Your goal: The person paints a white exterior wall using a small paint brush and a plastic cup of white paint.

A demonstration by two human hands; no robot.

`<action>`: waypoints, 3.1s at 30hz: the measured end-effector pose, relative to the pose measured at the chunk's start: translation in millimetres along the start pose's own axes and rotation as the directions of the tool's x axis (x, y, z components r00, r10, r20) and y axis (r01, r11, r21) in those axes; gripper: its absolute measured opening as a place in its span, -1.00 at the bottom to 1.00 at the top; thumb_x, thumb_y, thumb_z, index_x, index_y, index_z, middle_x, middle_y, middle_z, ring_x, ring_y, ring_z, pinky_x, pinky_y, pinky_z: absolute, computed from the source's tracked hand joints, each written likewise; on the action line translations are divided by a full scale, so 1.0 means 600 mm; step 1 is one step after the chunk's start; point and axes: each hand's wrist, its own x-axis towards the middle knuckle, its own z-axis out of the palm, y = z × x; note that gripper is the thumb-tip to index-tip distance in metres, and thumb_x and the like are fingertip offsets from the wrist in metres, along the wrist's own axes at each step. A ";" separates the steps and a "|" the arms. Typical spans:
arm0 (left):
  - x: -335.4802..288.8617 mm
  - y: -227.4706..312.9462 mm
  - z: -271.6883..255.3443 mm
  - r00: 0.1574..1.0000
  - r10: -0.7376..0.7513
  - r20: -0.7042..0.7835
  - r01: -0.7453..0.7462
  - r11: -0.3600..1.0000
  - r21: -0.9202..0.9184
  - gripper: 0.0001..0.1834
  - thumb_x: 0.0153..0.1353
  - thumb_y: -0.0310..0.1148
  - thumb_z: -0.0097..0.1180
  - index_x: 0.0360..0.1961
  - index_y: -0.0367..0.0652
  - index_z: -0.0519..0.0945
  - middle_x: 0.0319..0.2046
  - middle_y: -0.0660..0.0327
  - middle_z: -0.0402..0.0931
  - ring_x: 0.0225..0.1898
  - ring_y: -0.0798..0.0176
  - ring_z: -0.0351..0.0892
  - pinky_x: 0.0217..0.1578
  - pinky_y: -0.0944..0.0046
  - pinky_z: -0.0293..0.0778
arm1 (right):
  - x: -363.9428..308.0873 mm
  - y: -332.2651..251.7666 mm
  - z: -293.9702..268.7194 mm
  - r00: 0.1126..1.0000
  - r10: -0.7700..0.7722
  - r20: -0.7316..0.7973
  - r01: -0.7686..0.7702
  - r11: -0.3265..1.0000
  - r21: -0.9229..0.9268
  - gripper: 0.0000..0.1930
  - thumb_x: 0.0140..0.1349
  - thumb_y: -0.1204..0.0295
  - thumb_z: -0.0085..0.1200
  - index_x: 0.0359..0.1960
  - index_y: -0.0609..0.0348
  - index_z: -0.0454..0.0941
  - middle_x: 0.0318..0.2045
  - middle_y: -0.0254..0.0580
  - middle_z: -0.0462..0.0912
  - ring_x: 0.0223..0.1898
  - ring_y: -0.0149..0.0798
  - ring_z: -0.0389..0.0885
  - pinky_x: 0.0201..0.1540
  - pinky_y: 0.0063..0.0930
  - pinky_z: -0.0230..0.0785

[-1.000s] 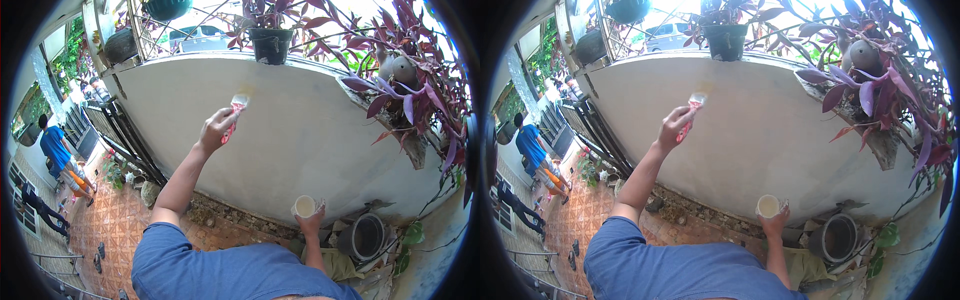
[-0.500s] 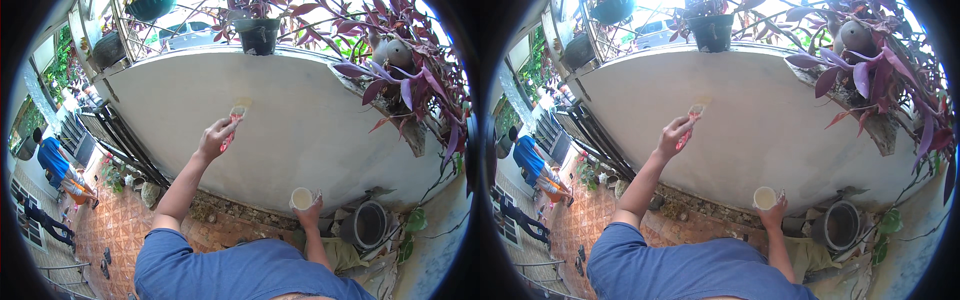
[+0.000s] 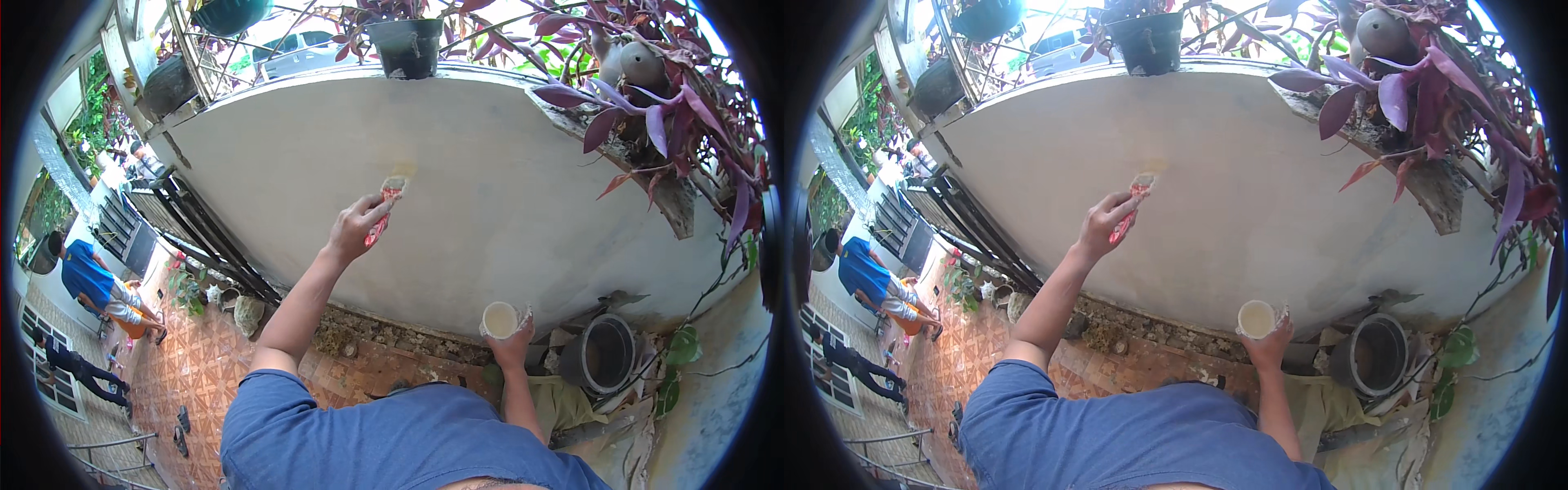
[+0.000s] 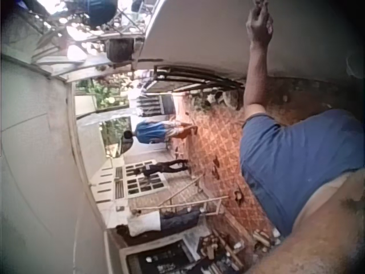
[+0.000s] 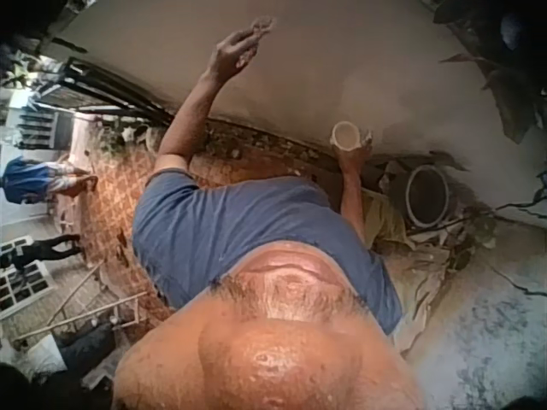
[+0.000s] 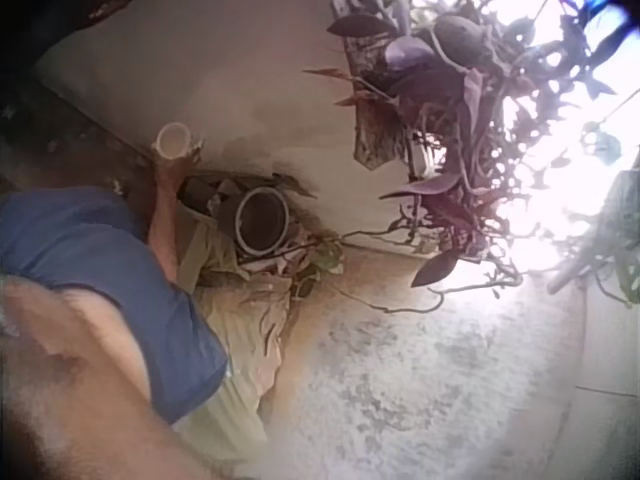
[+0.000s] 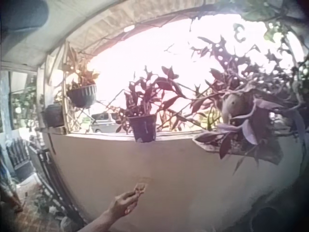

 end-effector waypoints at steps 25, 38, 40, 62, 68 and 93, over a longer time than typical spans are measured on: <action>0.126 0.006 -0.050 0.967 0.199 -0.159 -0.173 0.971 0.163 -0.57 -0.09 -0.64 0.16 -0.11 -0.14 0.59 -0.21 0.05 0.51 -0.24 0.03 0.58 -0.27 0.19 0.59 | -0.011 -0.004 -0.007 0.999 -0.031 -0.034 0.031 1.000 0.001 0.11 -0.31 0.17 0.42 0.27 0.33 0.00 0.12 0.15 0.27 0.19 0.14 0.16 0.26 -0.03 -0.07; 0.150 0.053 -0.036 0.952 0.187 -0.242 -0.164 0.980 0.110 -0.55 -0.09 -0.63 0.17 -0.07 -0.17 0.57 -0.23 0.06 0.52 -0.29 0.05 0.59 -0.32 0.17 0.58 | -0.006 -0.002 -0.011 0.996 -0.059 -0.062 0.055 0.996 -0.069 0.10 -0.31 0.18 0.42 0.27 0.30 0.00 0.05 0.09 0.34 0.13 0.10 0.24 0.26 0.02 -0.09; 0.155 0.049 -0.023 0.969 0.214 -0.123 -0.196 0.970 0.144 -0.54 -0.06 -0.62 0.15 -0.04 -0.16 0.55 -0.23 0.05 0.51 -0.28 0.04 0.58 -0.33 0.16 0.57 | -0.002 -0.005 -0.013 0.996 -0.052 -0.074 0.048 0.997 -0.060 0.10 -0.30 0.18 0.42 0.27 0.30 0.00 0.05 0.08 0.35 0.13 0.09 0.25 0.27 0.02 -0.10; 0.070 0.157 0.141 0.954 0.148 0.261 -0.114 0.983 -0.143 -0.54 0.02 -0.54 0.09 0.03 -0.15 0.47 -0.22 0.00 0.48 -0.28 0.00 0.57 -0.35 0.13 0.54 | -0.012 0.008 -0.031 0.991 -0.050 -0.123 0.045 0.998 -0.050 0.06 -0.33 0.21 0.43 0.22 0.36 0.07 0.03 0.11 0.34 0.13 0.10 0.25 0.26 0.02 -0.11; -0.121 0.213 0.158 0.877 -0.419 0.234 0.480 0.767 -0.426 -0.76 0.20 -0.38 0.10 -0.15 -0.25 0.57 -0.43 0.12 0.57 -0.35 0.16 0.61 -0.36 0.29 0.54 | -0.026 0.010 -0.036 0.992 -0.063 -0.106 0.052 0.993 -0.110 0.07 -0.33 0.22 0.44 0.24 0.35 0.06 0.05 0.09 0.35 0.14 0.07 0.25 0.28 0.00 -0.12; -0.243 0.269 -0.082 0.243 -0.936 0.253 0.490 -0.107 -0.865 -0.76 0.31 -0.42 -0.10 -0.11 -0.37 0.47 -0.44 0.13 0.55 -0.48 0.38 0.55 -0.46 0.44 0.51 | 0.055 -0.183 0.143 0.755 -0.508 0.414 0.527 0.846 0.076 0.02 -0.22 0.13 0.37 0.26 0.26 0.05 0.19 0.02 0.26 0.25 0.02 0.14 0.35 0.02 -0.24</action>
